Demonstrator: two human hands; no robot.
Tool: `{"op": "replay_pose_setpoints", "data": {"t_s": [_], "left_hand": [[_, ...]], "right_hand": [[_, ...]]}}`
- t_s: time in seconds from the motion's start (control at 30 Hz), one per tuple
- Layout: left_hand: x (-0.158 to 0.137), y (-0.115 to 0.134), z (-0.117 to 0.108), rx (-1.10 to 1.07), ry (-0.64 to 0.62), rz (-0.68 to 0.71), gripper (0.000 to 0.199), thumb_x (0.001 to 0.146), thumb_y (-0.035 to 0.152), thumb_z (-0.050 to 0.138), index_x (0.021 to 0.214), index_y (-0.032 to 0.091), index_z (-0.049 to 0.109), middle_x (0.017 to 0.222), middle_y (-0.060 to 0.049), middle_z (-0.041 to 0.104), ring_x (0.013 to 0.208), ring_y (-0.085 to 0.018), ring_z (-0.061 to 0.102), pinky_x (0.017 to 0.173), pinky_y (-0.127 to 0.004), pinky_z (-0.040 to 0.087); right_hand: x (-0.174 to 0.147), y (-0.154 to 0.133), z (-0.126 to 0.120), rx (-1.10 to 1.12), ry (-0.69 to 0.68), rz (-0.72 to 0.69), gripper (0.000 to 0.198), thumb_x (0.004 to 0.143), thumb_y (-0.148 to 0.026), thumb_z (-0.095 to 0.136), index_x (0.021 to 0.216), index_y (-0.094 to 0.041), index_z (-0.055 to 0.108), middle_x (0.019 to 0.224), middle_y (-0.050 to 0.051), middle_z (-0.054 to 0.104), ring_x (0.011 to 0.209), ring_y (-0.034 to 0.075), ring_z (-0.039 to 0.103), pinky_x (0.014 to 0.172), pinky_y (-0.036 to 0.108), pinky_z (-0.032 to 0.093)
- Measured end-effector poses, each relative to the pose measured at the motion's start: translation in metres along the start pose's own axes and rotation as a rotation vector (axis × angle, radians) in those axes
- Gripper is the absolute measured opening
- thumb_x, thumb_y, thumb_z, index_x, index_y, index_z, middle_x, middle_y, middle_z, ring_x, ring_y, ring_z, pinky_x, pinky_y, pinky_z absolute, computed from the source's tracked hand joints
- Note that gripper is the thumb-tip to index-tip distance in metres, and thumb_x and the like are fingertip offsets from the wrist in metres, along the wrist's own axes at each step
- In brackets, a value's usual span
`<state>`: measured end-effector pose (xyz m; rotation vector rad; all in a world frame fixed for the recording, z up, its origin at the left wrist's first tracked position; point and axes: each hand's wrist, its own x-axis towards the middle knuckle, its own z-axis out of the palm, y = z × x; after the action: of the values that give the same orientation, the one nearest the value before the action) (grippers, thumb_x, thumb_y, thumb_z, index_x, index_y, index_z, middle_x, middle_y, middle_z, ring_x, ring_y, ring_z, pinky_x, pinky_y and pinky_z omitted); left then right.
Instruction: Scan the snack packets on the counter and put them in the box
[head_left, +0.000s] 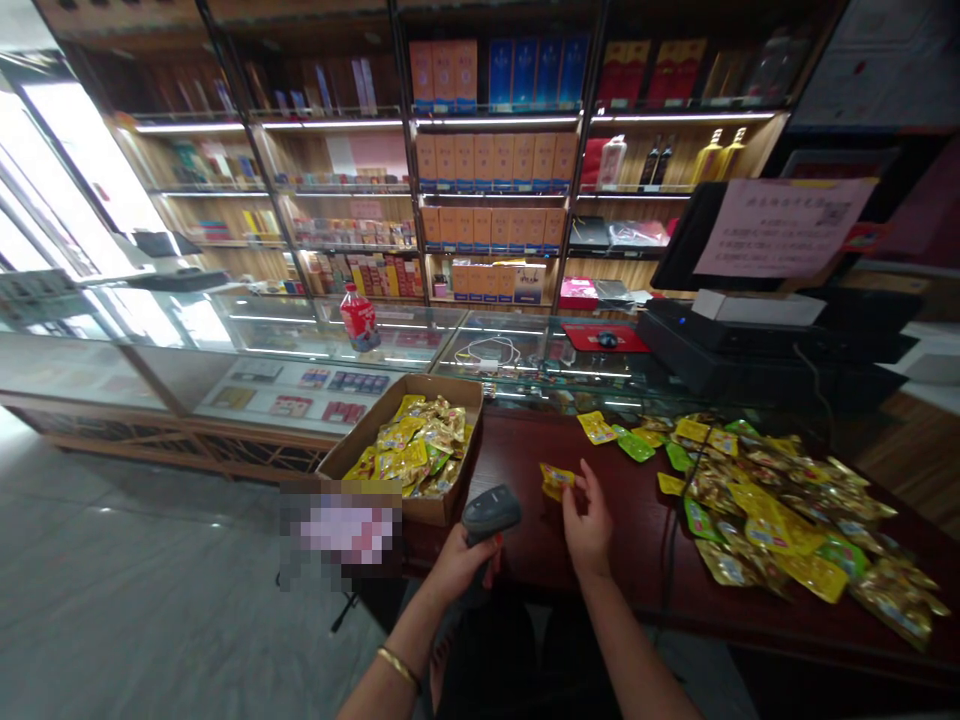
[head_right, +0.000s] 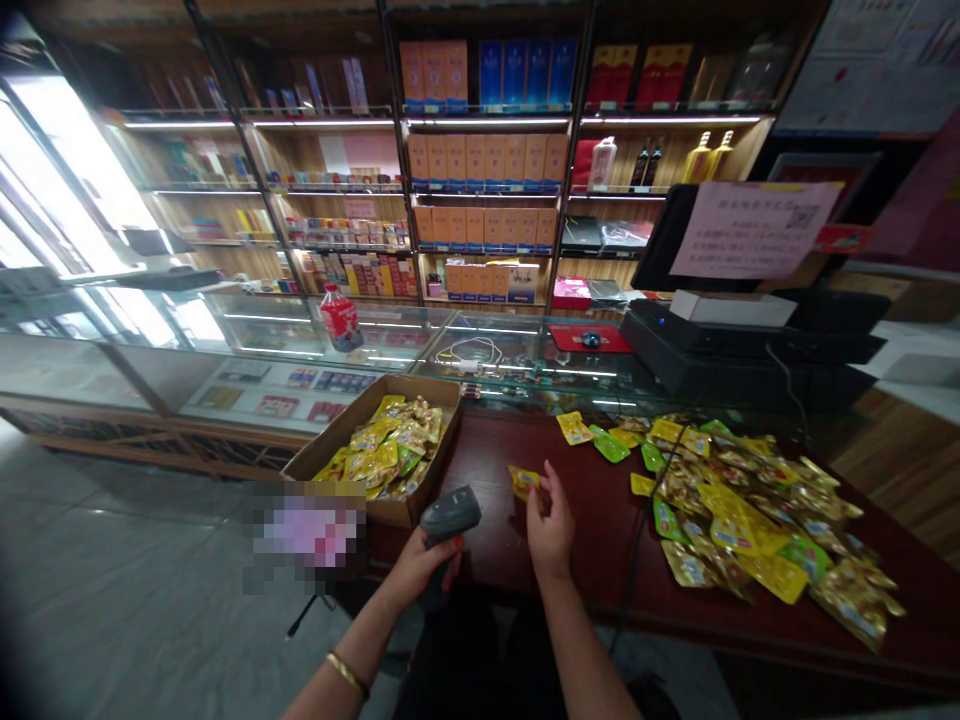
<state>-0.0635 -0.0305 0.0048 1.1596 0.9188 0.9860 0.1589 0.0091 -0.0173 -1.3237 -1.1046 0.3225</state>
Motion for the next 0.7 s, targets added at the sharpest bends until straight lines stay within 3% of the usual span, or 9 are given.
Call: {"op": "replay_pose_setpoints", "data": {"t_s": [0.2, 0.3, 0.4, 0.53, 0.63, 0.7], "left_hand": [[0.002, 0.005, 0.006, 0.046, 0.052, -0.012, 0.056, 0.077, 0.067, 0.076, 0.062, 0.016, 0.062, 0.051, -0.003, 0.061, 0.037, -0.011, 0.050, 0.040, -0.023, 0.035], [0.007, 0.005, 0.012, 0.080, 0.098, -0.030, 0.054, 0.076, 0.068, 0.075, 0.064, 0.017, 0.061, 0.050, -0.001, 0.059, 0.036, -0.011, 0.049, 0.039, -0.023, 0.036], [0.010, 0.004, 0.015, 0.083, 0.141, -0.046, 0.053, 0.073, 0.068, 0.077, 0.070, 0.018, 0.061, 0.050, 0.000, 0.059, 0.035, -0.012, 0.050, 0.038, -0.023, 0.036], [0.010, 0.004, 0.015, 0.107, 0.141, -0.044, 0.053, 0.075, 0.067, 0.075, 0.068, 0.018, 0.059, 0.050, -0.001, 0.059, 0.036, -0.012, 0.050, 0.038, -0.024, 0.037], [0.008, 0.006, 0.015, 0.095, 0.138, -0.055, 0.051, 0.075, 0.067, 0.075, 0.072, 0.017, 0.060, 0.053, -0.001, 0.061, 0.036, -0.012, 0.050, 0.037, -0.024, 0.036], [0.007, 0.007, 0.015, 0.090, 0.149, -0.065, 0.051, 0.075, 0.067, 0.076, 0.073, 0.018, 0.059, 0.053, 0.000, 0.061, 0.036, -0.012, 0.050, 0.038, -0.024, 0.036]], "right_hand": [[0.003, 0.005, -0.001, 0.135, -0.010, 0.156, 0.070, 0.089, -0.054, 0.066, 0.150, -0.020, 0.057, 0.123, 0.014, 0.075, 0.103, 0.025, 0.074, 0.094, 0.040, 0.060], [0.020, -0.009, 0.007, 0.243, 0.038, 0.241, 0.076, 0.082, -0.053, 0.073, 0.148, -0.019, 0.057, 0.122, 0.014, 0.074, 0.105, 0.025, 0.073, 0.096, 0.040, 0.059], [0.045, -0.044, 0.039, 0.445, -0.044, 0.246, 0.079, 0.080, -0.048, 0.077, 0.151, -0.021, 0.054, 0.115, 0.010, 0.076, 0.104, 0.024, 0.073, 0.097, 0.040, 0.058], [0.083, -0.089, 0.103, 0.644, -0.352, 0.144, 0.073, 0.082, -0.047, 0.078, 0.148, -0.025, 0.056, 0.115, 0.006, 0.077, 0.106, 0.022, 0.073, 0.100, 0.041, 0.058], [0.112, -0.084, 0.125, 0.354, -0.407, 0.071, 0.050, 0.088, -0.045, 0.070, 0.133, -0.022, 0.068, 0.124, 0.009, 0.076, 0.116, 0.023, 0.070, 0.108, 0.041, 0.054], [0.129, -0.062, 0.115, 0.018, -0.351, 0.082, 0.042, 0.092, -0.039, 0.064, 0.130, -0.022, 0.071, 0.132, 0.011, 0.073, 0.126, 0.026, 0.065, 0.115, 0.043, 0.047]]}}
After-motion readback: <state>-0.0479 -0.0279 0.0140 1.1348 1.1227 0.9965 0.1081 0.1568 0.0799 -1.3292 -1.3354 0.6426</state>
